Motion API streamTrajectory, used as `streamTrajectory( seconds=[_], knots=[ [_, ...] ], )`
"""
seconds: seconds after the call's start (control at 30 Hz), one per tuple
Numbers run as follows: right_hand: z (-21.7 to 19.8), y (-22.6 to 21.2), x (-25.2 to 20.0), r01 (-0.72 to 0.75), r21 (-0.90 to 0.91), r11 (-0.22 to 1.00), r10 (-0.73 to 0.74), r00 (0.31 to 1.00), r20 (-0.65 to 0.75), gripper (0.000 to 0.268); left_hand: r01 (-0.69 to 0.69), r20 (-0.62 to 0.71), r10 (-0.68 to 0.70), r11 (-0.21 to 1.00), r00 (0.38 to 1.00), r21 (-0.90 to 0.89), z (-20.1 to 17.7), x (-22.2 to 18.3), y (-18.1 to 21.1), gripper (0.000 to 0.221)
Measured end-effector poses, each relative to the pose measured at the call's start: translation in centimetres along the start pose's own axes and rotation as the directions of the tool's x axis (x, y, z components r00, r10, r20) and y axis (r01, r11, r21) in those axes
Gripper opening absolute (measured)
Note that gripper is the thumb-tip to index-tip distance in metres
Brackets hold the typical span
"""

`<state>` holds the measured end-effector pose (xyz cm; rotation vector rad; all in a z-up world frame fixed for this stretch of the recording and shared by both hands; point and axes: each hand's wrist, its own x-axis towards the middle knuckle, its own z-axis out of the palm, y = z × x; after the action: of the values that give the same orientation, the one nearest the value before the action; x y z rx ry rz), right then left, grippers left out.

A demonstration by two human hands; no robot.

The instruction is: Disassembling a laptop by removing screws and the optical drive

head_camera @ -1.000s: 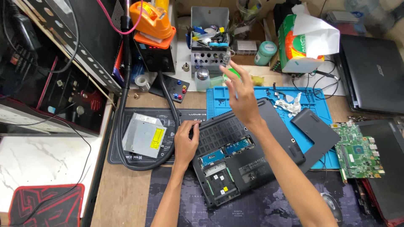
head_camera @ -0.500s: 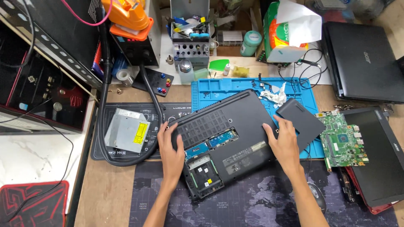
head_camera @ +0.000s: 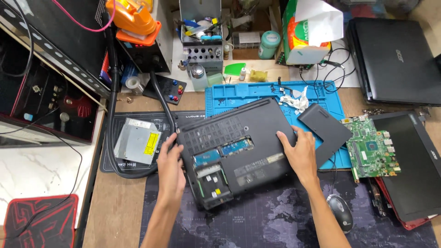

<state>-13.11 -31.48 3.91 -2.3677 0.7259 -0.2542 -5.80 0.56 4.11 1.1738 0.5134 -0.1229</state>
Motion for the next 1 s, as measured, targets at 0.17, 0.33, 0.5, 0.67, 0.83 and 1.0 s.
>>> streamTrajectory(
  seconds=[0.17,0.33,0.5,0.67,0.83,1.0],
  knots=[
    [-0.6,-1.1,-1.0,-0.025,0.036,0.999,0.023,0.999,0.043,0.065,-0.148,0.075,0.144,0.987,0.987,0.057,1.8,2.3,2.5,0.04],
    [-1.1,-1.7,-2.9,-0.085,0.028,0.996,0.083,0.993,0.08,0.068,-0.218,0.12,0.195,0.949,0.973,0.229,3.4,2.1,3.0,0.036],
    [-1.6,-2.3,-3.8,-0.031,0.029,0.999,0.029,0.998,0.059,0.063,-0.335,0.175,0.289,0.867,0.941,0.369,4.7,0.4,2.4,0.038],
    [-4.1,-1.9,-3.5,-0.008,-0.023,1.0,0.007,0.998,-0.055,0.055,-0.394,0.287,0.28,0.766,0.916,0.509,5.1,-0.3,1.9,0.036],
    [-5.7,0.8,-3.0,-0.048,-0.277,0.96,-0.013,0.976,-0.215,0.055,-0.501,0.392,0.323,0.664,0.862,0.554,6.0,-0.9,1.6,0.033],
    [-4.9,2.7,-1.8,-0.188,-0.264,0.946,0.151,0.977,-0.151,0.077,-0.766,0.671,0.395,0.465,0.627,0.443,7.3,2.3,-1.7,0.03]
  ],
)
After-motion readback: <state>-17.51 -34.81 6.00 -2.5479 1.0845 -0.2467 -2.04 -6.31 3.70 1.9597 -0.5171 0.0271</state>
